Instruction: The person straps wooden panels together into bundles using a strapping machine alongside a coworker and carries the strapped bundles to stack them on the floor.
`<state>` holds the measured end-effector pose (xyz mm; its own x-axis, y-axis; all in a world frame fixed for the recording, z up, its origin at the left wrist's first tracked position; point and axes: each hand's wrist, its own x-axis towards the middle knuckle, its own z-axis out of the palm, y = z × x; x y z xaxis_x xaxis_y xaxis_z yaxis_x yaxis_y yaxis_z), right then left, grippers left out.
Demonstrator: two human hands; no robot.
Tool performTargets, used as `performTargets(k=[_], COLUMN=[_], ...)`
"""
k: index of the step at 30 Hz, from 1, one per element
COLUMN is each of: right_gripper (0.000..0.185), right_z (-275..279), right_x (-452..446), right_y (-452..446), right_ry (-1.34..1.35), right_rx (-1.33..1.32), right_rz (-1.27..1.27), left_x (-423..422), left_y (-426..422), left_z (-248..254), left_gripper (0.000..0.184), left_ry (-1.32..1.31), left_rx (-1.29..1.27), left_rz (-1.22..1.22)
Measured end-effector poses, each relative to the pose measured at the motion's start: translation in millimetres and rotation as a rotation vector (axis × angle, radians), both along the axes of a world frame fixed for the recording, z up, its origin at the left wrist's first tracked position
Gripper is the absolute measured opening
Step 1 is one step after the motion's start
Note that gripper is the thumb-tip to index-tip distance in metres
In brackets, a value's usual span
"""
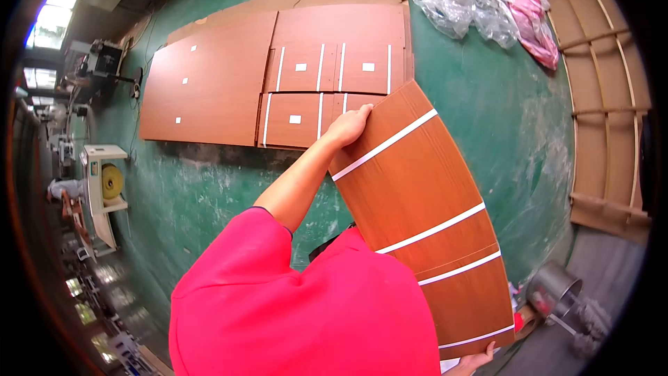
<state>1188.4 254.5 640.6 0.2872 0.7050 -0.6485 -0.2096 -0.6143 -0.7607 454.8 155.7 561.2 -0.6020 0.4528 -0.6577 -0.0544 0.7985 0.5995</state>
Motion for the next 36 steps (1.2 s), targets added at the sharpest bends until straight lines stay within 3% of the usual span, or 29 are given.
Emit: performTargets(k=[2,6,11,13,15,18,21,23,26,29,36], right_gripper=[0.060,0.059,0.057,0.056,0.055,0.054,0.050,0.050,0.052,0.053,0.050], right_z=[-12.1,-7.5,-43.2,-53.2,-67.6,-63.3,-55.4,-54.6,-60.9,-129.0,-204.6], right_x=[24.4,-16.4,-80.6,-115.2,-143.9,-183.8,-231.0,-258.2,-284.4,-271.8,-270.0], right_y=[86.2,251.6,467.6,555.6,628.3,717.4,755.2,765.9,767.7,780.3,772.2], right_ry=[0.033,0.014,0.050,0.050,0.075,0.055,0.047,0.004,-0.035,-0.033,-0.252], right_rx=[0.012,-0.024,-0.078,-0.106,-0.136,-0.161,-0.185,-0.130,-0.262,-0.321,-0.456], right_rz=[0.090,0.257,0.523,0.649,0.729,0.835,0.902,0.940,0.994,1.039,1.034], left_x=[-2.9,2.4,28.0,45.2,71.0,120.4,152.0,171.2,206.2,242.2,238.8], left_y=[27.2,69.9,119.6,137.4,142.7,163.0,187.5,192.2,185.6,155.5,197.0], left_z=[3.0,28.1,11.2,4.2,-41.4,-35.6,0.8,-10.4,-42.6,-88.2,-113.9], left_gripper=[0.069,0.069,0.071,0.073,0.074,0.075,0.074,0.074,0.072,0.071,0.066], left_ry=[0.028,-0.014,0.051,-0.110,0.108,-0.025,-0.022,-0.015,-0.034,-0.093,-0.276], left_rx=[-0.038,0.002,-0.054,-0.033,-0.060,-0.081,-0.112,-0.080,-0.164,-0.254,-0.378], left_rz=[0.064,0.291,0.493,0.721,0.730,0.967,1.081,1.143,1.176,1.220,1.230])
